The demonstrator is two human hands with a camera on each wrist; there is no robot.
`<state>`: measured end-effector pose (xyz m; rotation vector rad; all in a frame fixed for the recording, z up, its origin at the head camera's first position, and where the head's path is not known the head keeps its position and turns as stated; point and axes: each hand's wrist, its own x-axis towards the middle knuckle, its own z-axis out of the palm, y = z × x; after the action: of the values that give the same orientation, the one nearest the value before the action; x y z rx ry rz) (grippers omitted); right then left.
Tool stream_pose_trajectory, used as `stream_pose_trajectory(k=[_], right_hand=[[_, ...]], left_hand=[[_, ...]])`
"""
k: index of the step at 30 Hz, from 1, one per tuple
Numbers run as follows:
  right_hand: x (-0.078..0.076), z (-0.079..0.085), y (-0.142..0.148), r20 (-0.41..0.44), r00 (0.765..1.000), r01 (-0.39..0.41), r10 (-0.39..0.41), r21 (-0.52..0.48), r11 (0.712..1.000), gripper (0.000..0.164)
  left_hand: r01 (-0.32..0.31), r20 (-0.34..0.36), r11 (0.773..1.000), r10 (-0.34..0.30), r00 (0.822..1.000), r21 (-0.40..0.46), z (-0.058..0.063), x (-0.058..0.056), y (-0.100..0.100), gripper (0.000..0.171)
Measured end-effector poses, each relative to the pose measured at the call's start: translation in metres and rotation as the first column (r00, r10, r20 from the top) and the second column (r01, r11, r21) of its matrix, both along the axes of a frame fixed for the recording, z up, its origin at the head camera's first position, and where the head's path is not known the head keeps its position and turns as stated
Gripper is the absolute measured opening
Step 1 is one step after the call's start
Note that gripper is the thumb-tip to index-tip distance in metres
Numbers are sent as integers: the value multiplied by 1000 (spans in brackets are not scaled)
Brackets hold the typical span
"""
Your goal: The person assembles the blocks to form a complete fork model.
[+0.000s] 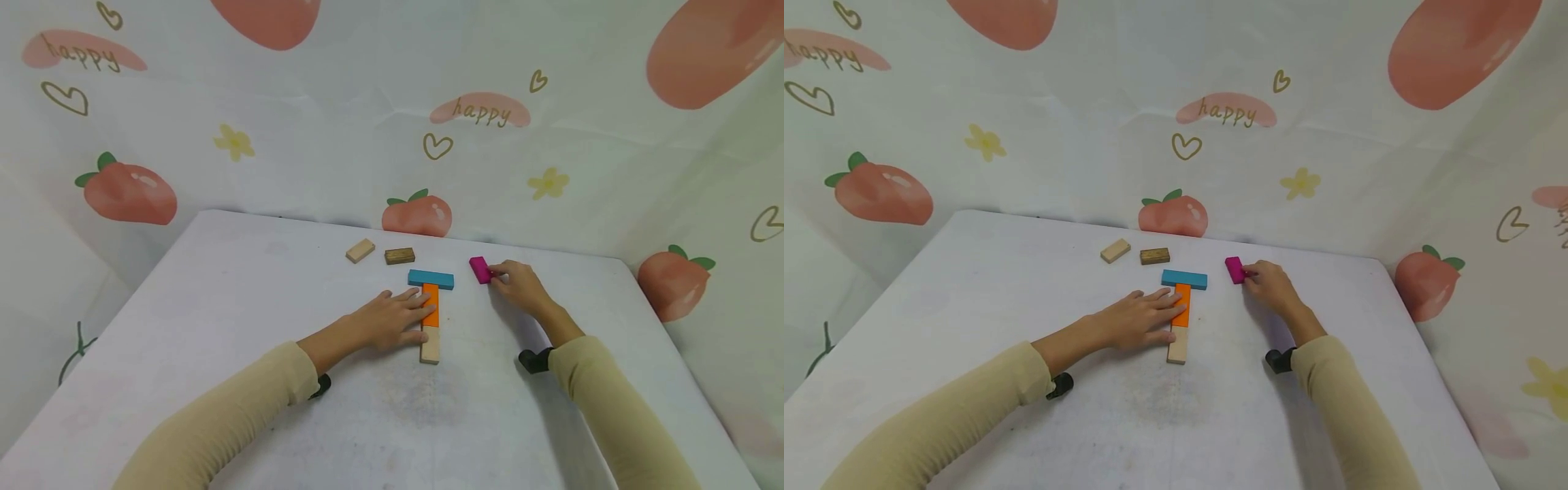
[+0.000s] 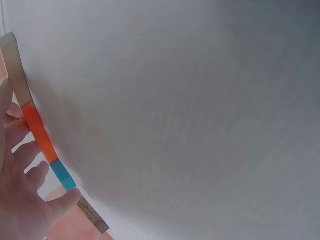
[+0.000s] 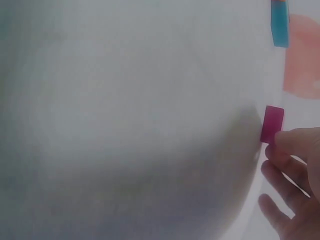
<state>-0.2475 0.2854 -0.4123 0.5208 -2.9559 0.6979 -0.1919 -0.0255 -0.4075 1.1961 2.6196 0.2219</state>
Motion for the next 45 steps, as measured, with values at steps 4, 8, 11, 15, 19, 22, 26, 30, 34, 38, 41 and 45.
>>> stream_pose_trajectory(k=[4,8,11,15,19,22,26,30,34,38,41,45], right_hand=[[0,1,-6,8,1000,10,-10,-30,999,29],[-1,2,-13,49,998,32,-30,-49,998,30],[-2,3,-18,87,995,55,-51,-48,997,31],[-4,2,-20,103,992,72,-67,-52,996,34],[-6,1,-20,102,993,69,-62,-67,995,36],[-7,1,-21,97,994,60,-53,-72,996,34],[-8,3,-23,95,995,46,-39,-71,996,32],[-8,5,-28,94,995,37,-30,-75,996,31],[-10,4,-34,104,993,65,-57,-70,995,30],[-12,3,-40,99,992,90,-85,-49,995,30],[-12,2,-44,96,990,103,-99,-40,994,31],[-13,1,-48,104,987,127,-124,-28,991,31]], left_hand=[[0,3,1000,0,1000,2,1,0,0,66],[1,0,1000,-1,1000,1,2,1,1,66],[1,-2,1000,-1,1000,-6,2,1,1,66],[1,0,1000,-1,1000,-11,2,1,1,66],[2,-5,1000,-2,1000,-10,2,1,1,66],[3,-13,1000,-3,1000,-13,1,1,1,65],[1,-14,1000,-2,1000,-22,2,1,1,65],[0,-7,1000,0,1000,-24,3,2,1,66],[-2,-4,1000,2,1000,-22,3,1,1,66],[-1,-4,1000,1,1000,-24,3,0,1,66],[-1,-2,1000,1,1000,-28,3,-1,2,66],[-3,5,999,3,1000,-32,2,-1,2,66]])
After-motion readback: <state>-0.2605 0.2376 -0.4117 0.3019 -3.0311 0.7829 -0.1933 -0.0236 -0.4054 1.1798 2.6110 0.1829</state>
